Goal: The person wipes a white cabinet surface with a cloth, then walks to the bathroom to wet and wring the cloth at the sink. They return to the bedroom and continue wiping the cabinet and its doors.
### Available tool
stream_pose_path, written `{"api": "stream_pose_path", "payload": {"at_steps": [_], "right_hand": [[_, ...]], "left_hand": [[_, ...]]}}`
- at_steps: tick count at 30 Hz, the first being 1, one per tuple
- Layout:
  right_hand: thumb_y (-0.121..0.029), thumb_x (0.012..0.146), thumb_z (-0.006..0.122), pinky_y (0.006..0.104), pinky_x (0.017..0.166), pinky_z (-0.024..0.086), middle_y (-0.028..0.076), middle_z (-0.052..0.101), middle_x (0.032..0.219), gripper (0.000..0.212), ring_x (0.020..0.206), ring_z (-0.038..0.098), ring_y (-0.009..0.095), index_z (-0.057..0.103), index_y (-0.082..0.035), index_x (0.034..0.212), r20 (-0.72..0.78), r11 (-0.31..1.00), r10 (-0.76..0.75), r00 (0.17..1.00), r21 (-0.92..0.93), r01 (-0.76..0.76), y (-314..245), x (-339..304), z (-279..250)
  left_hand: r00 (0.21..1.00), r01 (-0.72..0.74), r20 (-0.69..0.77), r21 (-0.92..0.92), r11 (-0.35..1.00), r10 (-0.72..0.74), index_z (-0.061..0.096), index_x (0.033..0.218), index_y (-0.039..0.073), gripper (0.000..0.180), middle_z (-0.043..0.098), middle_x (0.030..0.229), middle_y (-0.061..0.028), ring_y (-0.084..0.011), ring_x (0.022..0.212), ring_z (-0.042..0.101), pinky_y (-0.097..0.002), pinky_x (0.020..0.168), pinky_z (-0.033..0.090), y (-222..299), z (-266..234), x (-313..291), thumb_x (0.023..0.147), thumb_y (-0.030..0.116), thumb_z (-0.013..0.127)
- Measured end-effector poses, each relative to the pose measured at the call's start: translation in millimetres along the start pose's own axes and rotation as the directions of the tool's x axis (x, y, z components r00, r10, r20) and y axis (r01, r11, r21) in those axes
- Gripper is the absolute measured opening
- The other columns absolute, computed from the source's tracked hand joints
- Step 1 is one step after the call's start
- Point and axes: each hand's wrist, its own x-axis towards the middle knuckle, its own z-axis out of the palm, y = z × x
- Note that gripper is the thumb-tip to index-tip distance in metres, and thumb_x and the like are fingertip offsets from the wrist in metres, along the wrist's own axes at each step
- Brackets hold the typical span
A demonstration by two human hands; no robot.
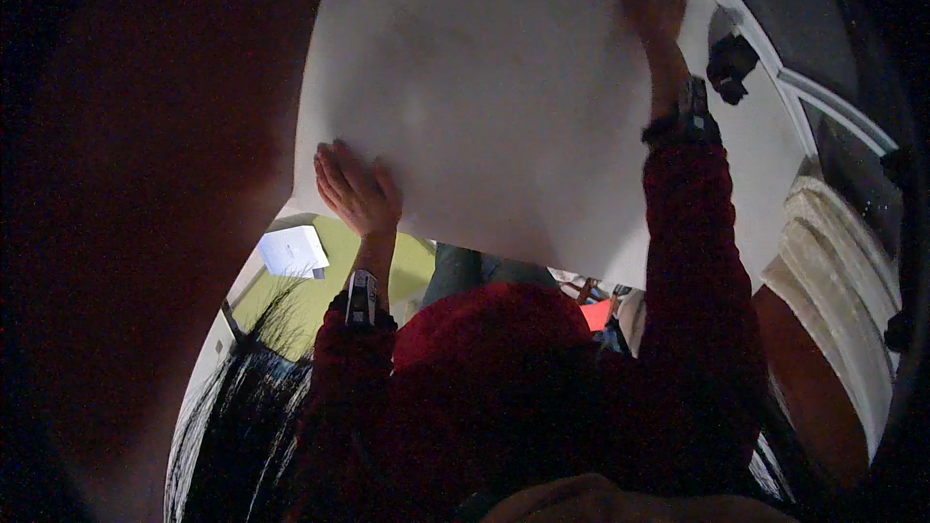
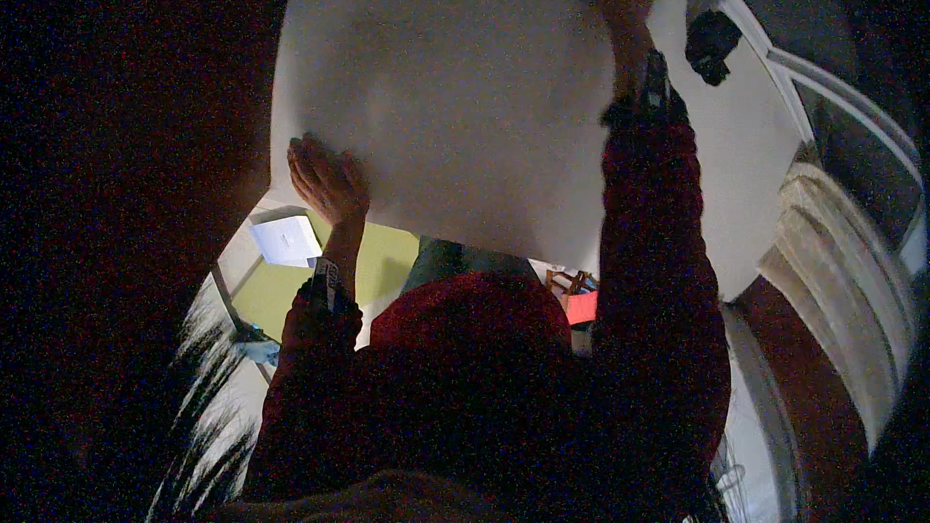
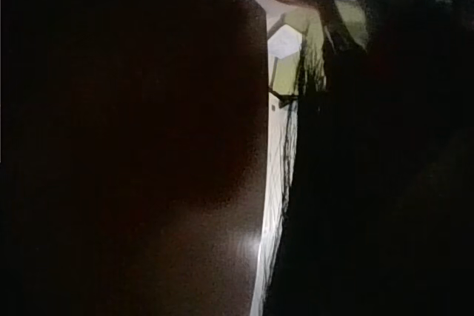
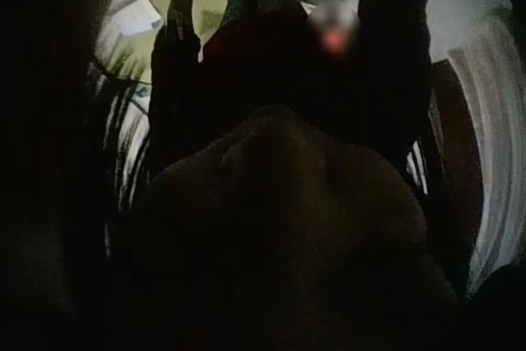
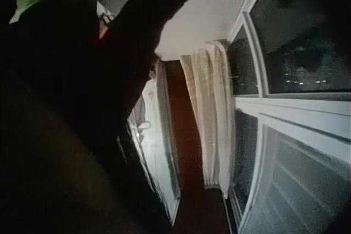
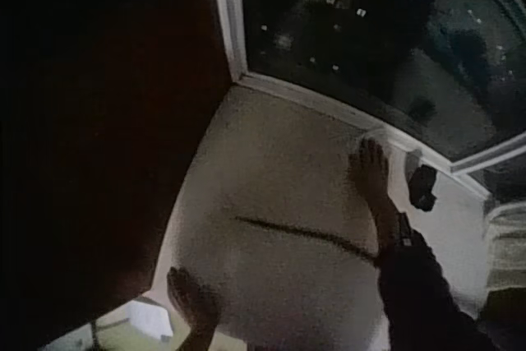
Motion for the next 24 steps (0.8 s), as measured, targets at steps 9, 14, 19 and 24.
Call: {"api": "stream_pose_path", "payload": {"at_steps": [9,14,19,24], "right_hand": [[-0.022,0.085,0.056,0.0449,0.1,0.042,0.011,0.055,0.131,0.045,0.122,0.051,0.029,0.053,-0.008,0.128,0.353,0.646,-0.308,0.884,0.76,-0.078,-271,-101,-153],[-0.02,0.086,0.057,0.0421,0.102,0.043,0.012,0.051,0.14,0.052,0.123,0.054,0.028,0.049,-0.008,0.136,0.458,0.428,-0.533,0.711,0.871,-0.24,-218,-291,-241],[-0.034,0.093,0.05,0.0511,0.093,0.039,0.014,0.054,0.127,0.051,0.116,0.05,0.032,0.046,-0.004,0.133,0.264,0.848,0.516,0.815,-0.02,-0.53,-33,-358,-183],[-0.037,0.09,0.052,0.043,0.091,0.041,0.013,0.055,0.116,0.037,0.11,0.051,0.028,0.057,-0.005,0.108,0.36,0.496,0.862,0.357,-0.453,-0.741,-21,-253,-122]], "left_hand": [[0.995,0.05,-0.071,-0.243,0.969,-0.069,0.041,0.139,0.0,0.058,0.039,0.144,-0.0224,-0.0405,0.134,0.034,-0.053,0.109,0.028,-15,9,-8,0.098,0.04,0.038],[0.996,-0.019,-0.087,-0.186,0.982,0.003,0.043,0.136,-0.001,0.059,0.038,0.144,-0.0228,-0.0406,0.134,0.034,-0.0528,0.109,0.028,-23,9,-12,0.097,0.044,0.04],[0.994,-0.014,-0.111,-0.056,0.998,0.007,0.043,0.136,0.0,0.059,0.039,0.143,-0.0224,-0.0395,0.134,0.034,-0.0522,0.109,0.029,-32,10,-12,0.096,0.043,0.044],[0.99,-0.059,-0.13,-0.032,0.998,0.055,0.045,0.135,-0.001,0.056,0.041,0.141,-0.0217,-0.0376,0.134,0.035,-0.0501,0.111,0.028,-50,0,-14,0.096,0.039,0.047]]}}
